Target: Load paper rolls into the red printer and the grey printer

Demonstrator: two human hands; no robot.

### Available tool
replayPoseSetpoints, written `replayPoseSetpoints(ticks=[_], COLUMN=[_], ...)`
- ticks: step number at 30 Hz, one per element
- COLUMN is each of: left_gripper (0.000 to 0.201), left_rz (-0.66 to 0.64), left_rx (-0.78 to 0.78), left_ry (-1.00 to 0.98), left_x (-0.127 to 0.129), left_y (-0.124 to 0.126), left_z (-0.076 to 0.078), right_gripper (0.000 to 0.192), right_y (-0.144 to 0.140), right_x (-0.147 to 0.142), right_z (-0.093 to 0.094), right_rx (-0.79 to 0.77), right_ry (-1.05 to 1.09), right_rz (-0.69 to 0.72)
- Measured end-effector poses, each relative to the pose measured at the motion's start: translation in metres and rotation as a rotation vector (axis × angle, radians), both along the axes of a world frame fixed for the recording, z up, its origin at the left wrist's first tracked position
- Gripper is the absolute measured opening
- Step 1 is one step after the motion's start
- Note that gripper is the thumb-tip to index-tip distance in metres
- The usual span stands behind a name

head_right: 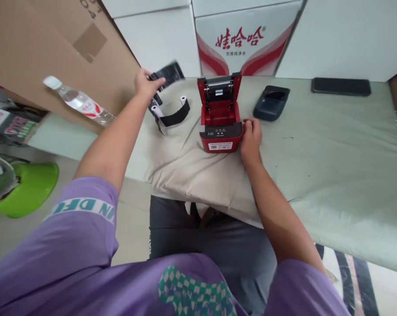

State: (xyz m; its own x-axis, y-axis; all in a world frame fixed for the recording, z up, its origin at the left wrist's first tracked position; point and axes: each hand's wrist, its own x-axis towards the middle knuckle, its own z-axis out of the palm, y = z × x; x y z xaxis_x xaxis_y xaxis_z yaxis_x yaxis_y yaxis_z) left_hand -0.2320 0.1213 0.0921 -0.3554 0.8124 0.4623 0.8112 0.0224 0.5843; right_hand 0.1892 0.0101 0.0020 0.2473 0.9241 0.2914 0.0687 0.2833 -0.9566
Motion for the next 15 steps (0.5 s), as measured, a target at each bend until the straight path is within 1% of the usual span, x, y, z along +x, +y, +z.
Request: replayPoseSetpoints(ticks=[1,2,3,4,6,8,10,12,15], left_gripper=[0.069,0.070,0.070,0.067,0.064,0.067,0.073,0.075,0.065], left_rz=[0.166,0.255,0.310,0.284,0.171,0.105,0.064,0.019,0.027], left_rx=[-0.057,-0.123,-0.178,-0.227,-0.284,-0.299,-0.293,-0.302,-0.291], left_ry=[0.005,0.010,-0.002,0.009,0.041,0.063,0.085,0.134,0.155], left_x=[0.004,0.010,0.018,0.026,0.039,0.048,0.052,0.054,0.060], left_y=[0.002,0.002,0.001,0.000,-0.005,-0.011,-0.017,-0.021,-0.021], left_z=[-0.002,-0.004,-0.006,-0.009,-0.016,-0.021,-0.022,-0.016,0.003], right_gripper=[0.062,0.061,0.060,0.060,0.061,0.061,0.061,0.062,0.062], right_y=[-0.001,-0.002,-0.003,-0.003,-0.004,-0.004,-0.004,-0.004,-0.005], right_x=[0.000,-0.001,-0.001,-0.001,-0.001,-0.001,-0.001,-0.001,-0.001], right_z=[0.001,0.002,0.003,0.004,0.004,0.004,0.004,0.004,0.004], right_rx=[-0.004,-0.009,-0.011,-0.013,-0.013,-0.014,-0.017,-0.017,-0.017], right_ry=[-0.001,-0.001,-0.001,0.000,0.001,-0.004,-0.014,-0.024,-0.030], right_rz=[0.003,0.006,0.007,0.008,0.006,0.007,0.009,0.009,0.014])
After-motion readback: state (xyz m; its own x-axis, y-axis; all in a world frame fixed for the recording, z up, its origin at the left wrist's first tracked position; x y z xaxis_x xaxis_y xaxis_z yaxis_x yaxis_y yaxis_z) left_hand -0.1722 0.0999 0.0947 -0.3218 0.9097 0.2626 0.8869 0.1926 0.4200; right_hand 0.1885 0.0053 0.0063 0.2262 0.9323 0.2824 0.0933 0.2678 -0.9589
